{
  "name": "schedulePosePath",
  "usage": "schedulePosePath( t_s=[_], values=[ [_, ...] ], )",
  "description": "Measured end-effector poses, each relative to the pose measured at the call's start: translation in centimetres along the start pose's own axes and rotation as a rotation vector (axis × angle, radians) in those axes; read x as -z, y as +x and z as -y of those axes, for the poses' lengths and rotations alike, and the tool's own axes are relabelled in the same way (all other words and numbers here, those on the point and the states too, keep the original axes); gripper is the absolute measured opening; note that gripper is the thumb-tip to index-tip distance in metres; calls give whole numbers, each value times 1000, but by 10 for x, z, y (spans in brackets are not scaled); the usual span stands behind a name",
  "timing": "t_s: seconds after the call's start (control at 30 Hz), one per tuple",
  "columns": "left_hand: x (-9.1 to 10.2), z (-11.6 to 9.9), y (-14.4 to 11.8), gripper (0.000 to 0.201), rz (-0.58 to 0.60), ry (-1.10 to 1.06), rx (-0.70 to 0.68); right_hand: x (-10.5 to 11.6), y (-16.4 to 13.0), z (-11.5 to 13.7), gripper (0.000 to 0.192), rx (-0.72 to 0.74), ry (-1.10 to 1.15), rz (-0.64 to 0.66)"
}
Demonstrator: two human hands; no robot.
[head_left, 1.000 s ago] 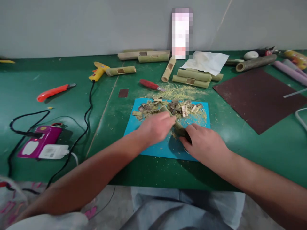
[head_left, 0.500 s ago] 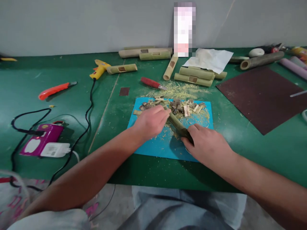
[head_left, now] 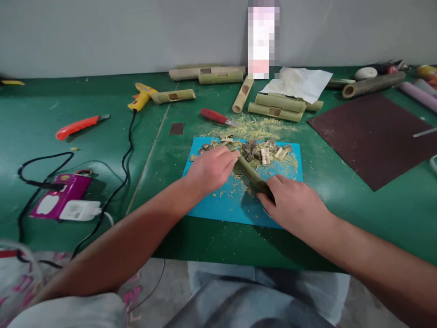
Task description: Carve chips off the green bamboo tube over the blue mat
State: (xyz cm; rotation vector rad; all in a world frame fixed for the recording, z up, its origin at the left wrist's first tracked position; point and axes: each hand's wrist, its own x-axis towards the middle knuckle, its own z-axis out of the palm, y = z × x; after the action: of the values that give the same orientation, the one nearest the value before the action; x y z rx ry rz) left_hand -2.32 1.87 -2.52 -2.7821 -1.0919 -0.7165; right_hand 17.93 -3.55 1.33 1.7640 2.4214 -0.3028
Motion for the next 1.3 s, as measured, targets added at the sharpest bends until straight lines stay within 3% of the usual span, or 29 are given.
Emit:
schedulePosePath(
  t_s=[0.17, 0.3, 0.43, 0.63, 0.83, 1.07, 1.17, 1.3],
  values=[
    [-1, -6, 1, 42, 163, -74, -81, 0, -1, 0, 24, 16, 10, -4],
    [-1, -4, 1, 43, 33, 6, 15, 0, -1, 1, 24, -8, 3, -6],
    [-3, -5, -2, 41, 155, -52, -73, -1, 0, 1, 23, 13, 21, -10],
    [-5, 19, 2, 29, -88, -71, 91, -7, 2, -4, 25, 19, 70, -87],
    [-4, 25, 2, 26, -131, -89, 112, -10, 3, -6, 24, -7, 114, -191],
    [-10, 30, 6, 25, -147, -95, 100, -11, 3, -5, 24, 45, 64, -180],
    [-8, 22, 6, 25, -121, -146, 64, -9, 3, -4, 24, 59, 57, -141],
    [-3, 13, 4, 31, 22, -163, -70, -7, 3, -2, 20, 58, 60, -102]
  ],
)
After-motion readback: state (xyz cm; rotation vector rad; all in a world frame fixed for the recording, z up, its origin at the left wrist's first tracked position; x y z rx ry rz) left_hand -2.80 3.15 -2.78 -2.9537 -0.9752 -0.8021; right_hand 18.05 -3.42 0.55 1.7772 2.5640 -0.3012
